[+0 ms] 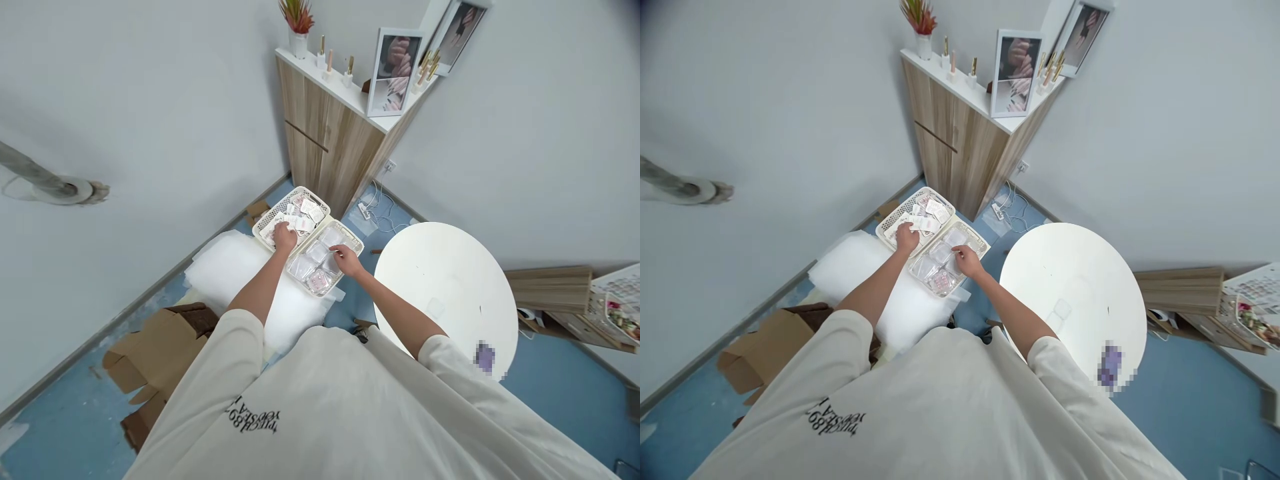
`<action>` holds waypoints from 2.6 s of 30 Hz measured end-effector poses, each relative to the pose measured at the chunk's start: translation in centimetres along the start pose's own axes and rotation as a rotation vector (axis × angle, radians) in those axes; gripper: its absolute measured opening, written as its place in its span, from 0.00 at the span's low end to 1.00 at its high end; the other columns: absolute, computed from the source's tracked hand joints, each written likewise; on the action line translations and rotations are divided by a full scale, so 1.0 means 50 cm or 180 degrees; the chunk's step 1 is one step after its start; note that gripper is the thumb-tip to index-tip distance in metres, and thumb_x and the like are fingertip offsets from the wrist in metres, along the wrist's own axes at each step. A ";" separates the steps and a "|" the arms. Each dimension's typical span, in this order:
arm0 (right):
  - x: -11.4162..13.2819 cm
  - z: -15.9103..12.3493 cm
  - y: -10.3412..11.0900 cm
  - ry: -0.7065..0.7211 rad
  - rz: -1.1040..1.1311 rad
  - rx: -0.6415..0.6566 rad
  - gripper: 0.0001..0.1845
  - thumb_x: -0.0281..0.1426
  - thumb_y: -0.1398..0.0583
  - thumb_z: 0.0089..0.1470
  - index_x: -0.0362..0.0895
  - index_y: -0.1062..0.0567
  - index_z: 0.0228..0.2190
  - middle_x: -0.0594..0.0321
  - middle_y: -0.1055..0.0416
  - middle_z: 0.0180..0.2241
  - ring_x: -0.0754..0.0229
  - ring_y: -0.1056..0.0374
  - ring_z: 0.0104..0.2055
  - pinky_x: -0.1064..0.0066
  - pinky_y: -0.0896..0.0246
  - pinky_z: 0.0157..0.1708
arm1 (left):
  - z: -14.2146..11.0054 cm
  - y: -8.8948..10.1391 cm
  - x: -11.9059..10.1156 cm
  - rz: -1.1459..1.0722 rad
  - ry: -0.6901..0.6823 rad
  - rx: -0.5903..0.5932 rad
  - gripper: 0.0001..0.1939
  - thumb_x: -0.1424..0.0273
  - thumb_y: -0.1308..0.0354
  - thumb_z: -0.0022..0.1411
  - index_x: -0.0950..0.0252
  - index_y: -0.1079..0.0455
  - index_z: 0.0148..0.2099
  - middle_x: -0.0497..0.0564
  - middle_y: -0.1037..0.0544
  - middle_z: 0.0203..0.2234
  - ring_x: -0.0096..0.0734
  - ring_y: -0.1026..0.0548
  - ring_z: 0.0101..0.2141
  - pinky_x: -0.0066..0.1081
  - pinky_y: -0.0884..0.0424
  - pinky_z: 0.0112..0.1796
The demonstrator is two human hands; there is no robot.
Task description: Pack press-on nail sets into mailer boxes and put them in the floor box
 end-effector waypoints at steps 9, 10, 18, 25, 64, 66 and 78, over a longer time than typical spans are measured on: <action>0.000 0.026 -0.012 -0.0087 -0.0061 0.0071 0.19 0.28 0.47 0.61 0.48 0.23 0.49 0.57 0.27 0.53 0.55 0.29 0.51 0.62 0.34 0.53 | 0.034 -0.011 0.045 0.0156 0.0405 0.0168 0.20 0.75 0.41 0.58 0.66 0.29 0.54 0.65 0.27 0.54 0.54 0.28 0.55 0.50 0.34 0.56; 0.001 0.029 -0.013 -0.0089 -0.0064 0.0079 0.19 0.28 0.47 0.61 0.48 0.23 0.49 0.57 0.27 0.53 0.55 0.29 0.51 0.62 0.34 0.53 | 0.035 -0.010 0.044 0.0167 0.0378 0.0157 0.20 0.75 0.41 0.58 0.66 0.28 0.53 0.64 0.26 0.53 0.54 0.28 0.54 0.50 0.34 0.56; 0.016 0.051 -0.022 -0.0106 -0.0014 0.0154 0.19 0.28 0.47 0.61 0.48 0.23 0.49 0.56 0.27 0.54 0.54 0.29 0.52 0.61 0.34 0.55 | 0.044 0.023 0.035 -0.0206 0.0001 -0.0094 0.18 0.78 0.47 0.58 0.66 0.23 0.49 0.56 0.20 0.41 0.42 0.24 0.45 0.41 0.30 0.54; 0.039 0.071 -0.052 0.0042 0.0100 0.0257 0.19 0.28 0.47 0.59 0.48 0.22 0.48 0.57 0.27 0.53 0.56 0.29 0.49 0.61 0.33 0.54 | 0.014 0.094 0.015 -0.0121 -0.0463 -0.0158 0.13 0.75 0.47 0.64 0.65 0.22 0.46 0.58 0.22 0.45 0.43 0.25 0.48 0.41 0.32 0.56; -0.618 -0.602 0.415 -0.1658 0.1883 -0.1853 0.14 0.41 0.34 0.42 0.45 0.24 0.28 0.66 0.26 0.26 0.62 0.34 0.26 0.71 0.40 0.28 | -0.696 -0.687 -0.507 -0.0516 -0.1244 0.2642 0.09 0.73 0.42 0.63 0.63 0.24 0.45 0.54 0.19 0.45 0.36 0.22 0.44 0.35 0.27 0.49; -0.677 -0.667 0.427 -0.1940 0.1894 -0.2002 0.14 0.40 0.34 0.42 0.45 0.25 0.29 0.66 0.26 0.26 0.63 0.35 0.26 0.71 0.41 0.27 | -0.746 -0.735 -0.488 -0.0348 -0.1048 0.2775 0.10 0.72 0.43 0.64 0.63 0.24 0.46 0.54 0.20 0.45 0.38 0.22 0.46 0.36 0.28 0.50; -0.841 -0.817 0.390 -0.2791 0.1551 -0.1975 0.08 0.37 0.37 0.45 0.46 0.23 0.29 0.64 0.24 0.28 0.59 0.29 0.32 0.69 0.35 0.33 | -0.936 -0.889 -0.382 -0.0102 -0.0317 0.3310 0.20 0.77 0.43 0.59 0.65 0.29 0.54 0.60 0.25 0.58 0.41 0.28 0.59 0.38 0.33 0.57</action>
Point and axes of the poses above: each hand's wrist, its own z-axis towards the middle knuckle, its own y-axis out of the back of the hand, x = y × z, the point moved 9 cm from there along z, towards the middle knuckle
